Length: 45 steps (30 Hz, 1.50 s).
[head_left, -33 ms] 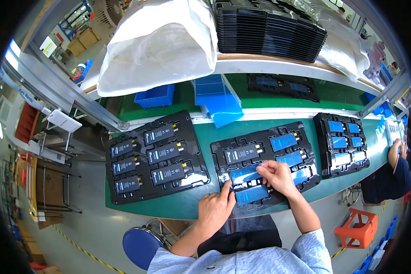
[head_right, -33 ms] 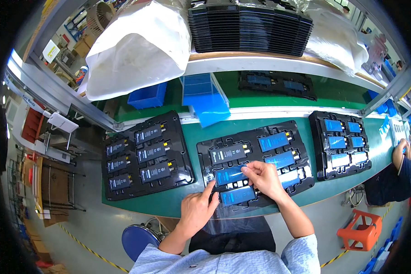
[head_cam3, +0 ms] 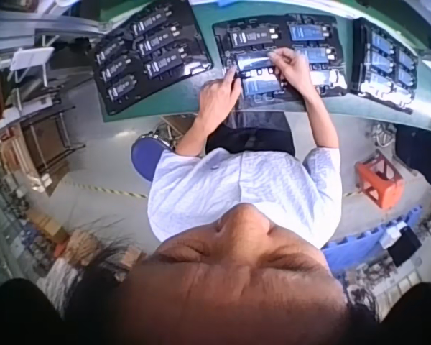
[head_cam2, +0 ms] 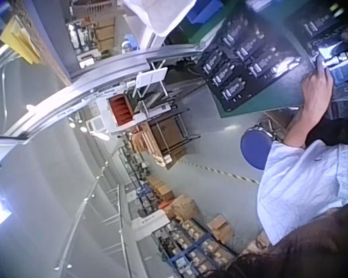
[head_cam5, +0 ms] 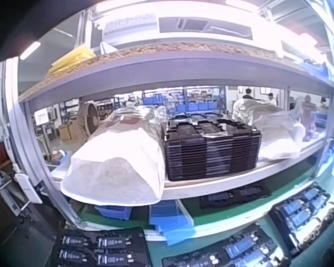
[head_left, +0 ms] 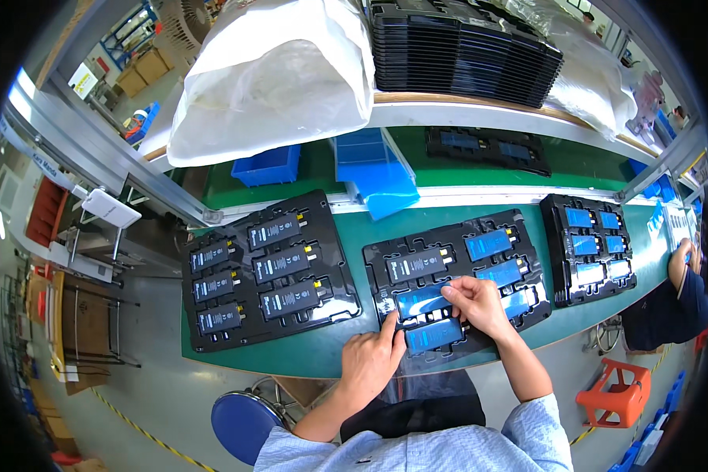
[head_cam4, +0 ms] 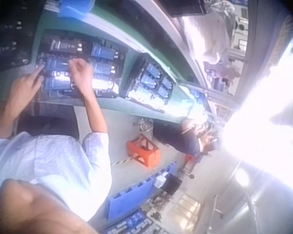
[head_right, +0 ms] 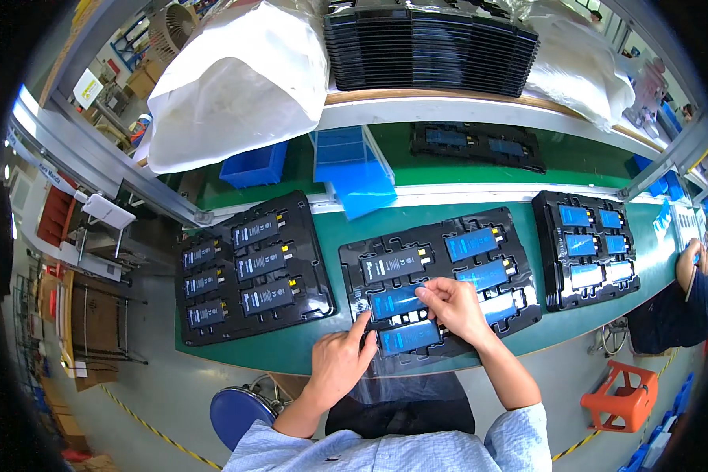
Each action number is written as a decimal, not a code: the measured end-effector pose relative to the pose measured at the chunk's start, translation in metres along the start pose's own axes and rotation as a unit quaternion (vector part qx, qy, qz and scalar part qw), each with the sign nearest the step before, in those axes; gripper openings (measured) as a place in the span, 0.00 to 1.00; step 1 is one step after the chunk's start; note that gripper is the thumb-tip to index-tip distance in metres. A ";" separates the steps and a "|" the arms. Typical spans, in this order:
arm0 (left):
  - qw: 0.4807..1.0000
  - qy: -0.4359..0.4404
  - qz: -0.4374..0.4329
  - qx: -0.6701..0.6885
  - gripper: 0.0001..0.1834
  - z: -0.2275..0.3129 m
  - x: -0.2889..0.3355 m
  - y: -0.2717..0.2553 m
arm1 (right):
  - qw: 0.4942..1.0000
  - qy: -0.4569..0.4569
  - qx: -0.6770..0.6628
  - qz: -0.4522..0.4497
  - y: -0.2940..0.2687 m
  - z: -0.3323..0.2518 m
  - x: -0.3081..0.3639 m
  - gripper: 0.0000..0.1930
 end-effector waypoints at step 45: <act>0.938 0.060 -0.038 0.338 0.21 0.029 0.031 -0.038 | 0.983 -0.127 0.120 -0.059 -0.002 -0.010 0.086 0.15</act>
Point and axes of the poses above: each hand's wrist, its own x-axis away from the middle knuckle, its own y-axis out of the palm, z = x × y, the point moved 2 cm from there along -x, towards the middle knuckle
